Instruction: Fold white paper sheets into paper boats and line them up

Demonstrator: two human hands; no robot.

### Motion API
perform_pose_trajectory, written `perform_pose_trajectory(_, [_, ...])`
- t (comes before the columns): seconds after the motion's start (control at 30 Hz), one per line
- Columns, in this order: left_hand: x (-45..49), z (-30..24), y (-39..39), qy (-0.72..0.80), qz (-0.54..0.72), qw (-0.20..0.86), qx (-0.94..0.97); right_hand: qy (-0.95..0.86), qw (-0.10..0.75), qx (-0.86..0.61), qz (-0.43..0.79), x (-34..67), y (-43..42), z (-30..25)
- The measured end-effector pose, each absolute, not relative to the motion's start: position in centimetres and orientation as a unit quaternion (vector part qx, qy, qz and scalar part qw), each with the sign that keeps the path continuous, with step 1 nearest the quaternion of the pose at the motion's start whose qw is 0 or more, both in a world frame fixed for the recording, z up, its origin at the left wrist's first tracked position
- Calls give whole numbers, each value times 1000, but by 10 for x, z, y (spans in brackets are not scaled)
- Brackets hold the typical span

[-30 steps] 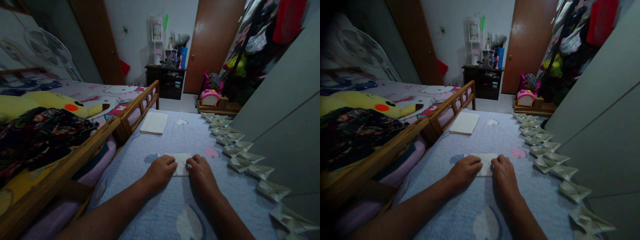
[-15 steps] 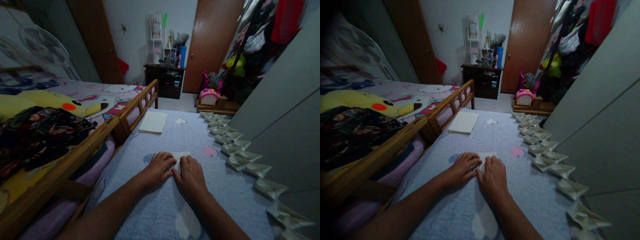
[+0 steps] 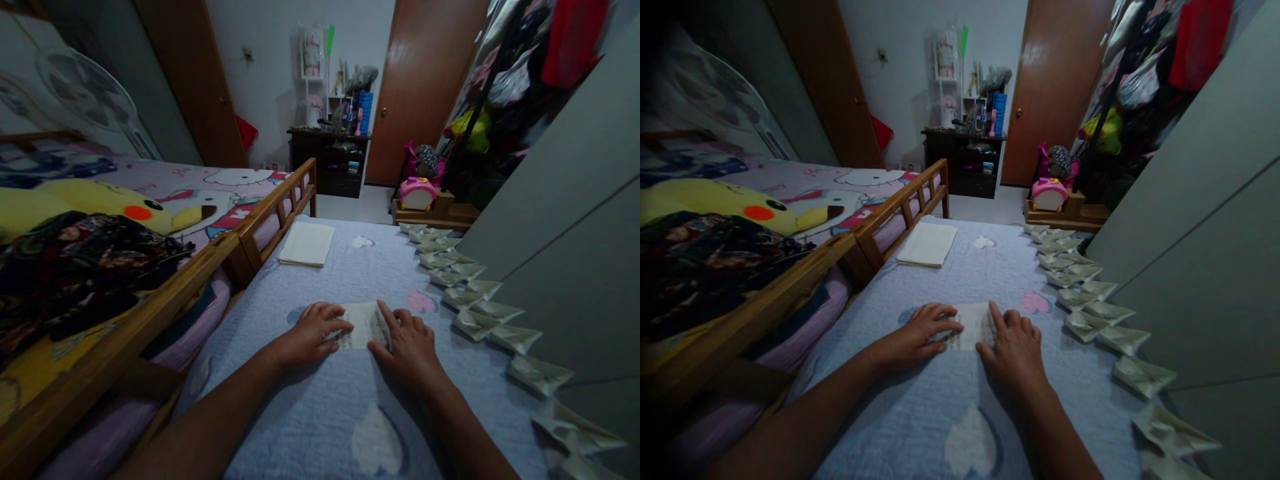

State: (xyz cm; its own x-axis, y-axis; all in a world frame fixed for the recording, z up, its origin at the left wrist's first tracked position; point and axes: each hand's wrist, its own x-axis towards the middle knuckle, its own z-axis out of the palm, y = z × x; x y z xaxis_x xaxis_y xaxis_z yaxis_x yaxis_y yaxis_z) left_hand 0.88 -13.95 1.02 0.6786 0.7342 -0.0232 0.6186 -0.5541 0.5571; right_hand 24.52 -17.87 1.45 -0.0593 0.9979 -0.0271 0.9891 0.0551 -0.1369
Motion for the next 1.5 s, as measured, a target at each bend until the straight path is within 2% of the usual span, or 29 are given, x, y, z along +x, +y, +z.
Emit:
perform_pose_trajectory(0.27, [1, 16, -138, 391, 80, 261, 879, -724, 2, -686, 77, 278, -168, 2])
perform_pose_trajectory(0.5, [-3, 17, -140, 374, 109, 239, 890, -738, 49, -669, 77, 292, -165, -8])
perform_pose_trajectory(0.73, [4, 13, -143, 381, 139, 236, 883, -787, 139, -591, 112, 277, -170, 5])
perform_pose_trajectory(1.2, [41, 12, -159, 371, 205, 139, 895, -834, 184, -509, 110, 247, -178, 14])
perform_pose_trajectory(1.33, [46, 13, -160, 360, 190, 79, 910, -834, 202, -498, 120, 245, -176, 18])
perform_pose_trajectory(1.5, [47, 3, -155, 355, 231, -18, 906, -830, 235, -494, 108, 244, -176, 20])
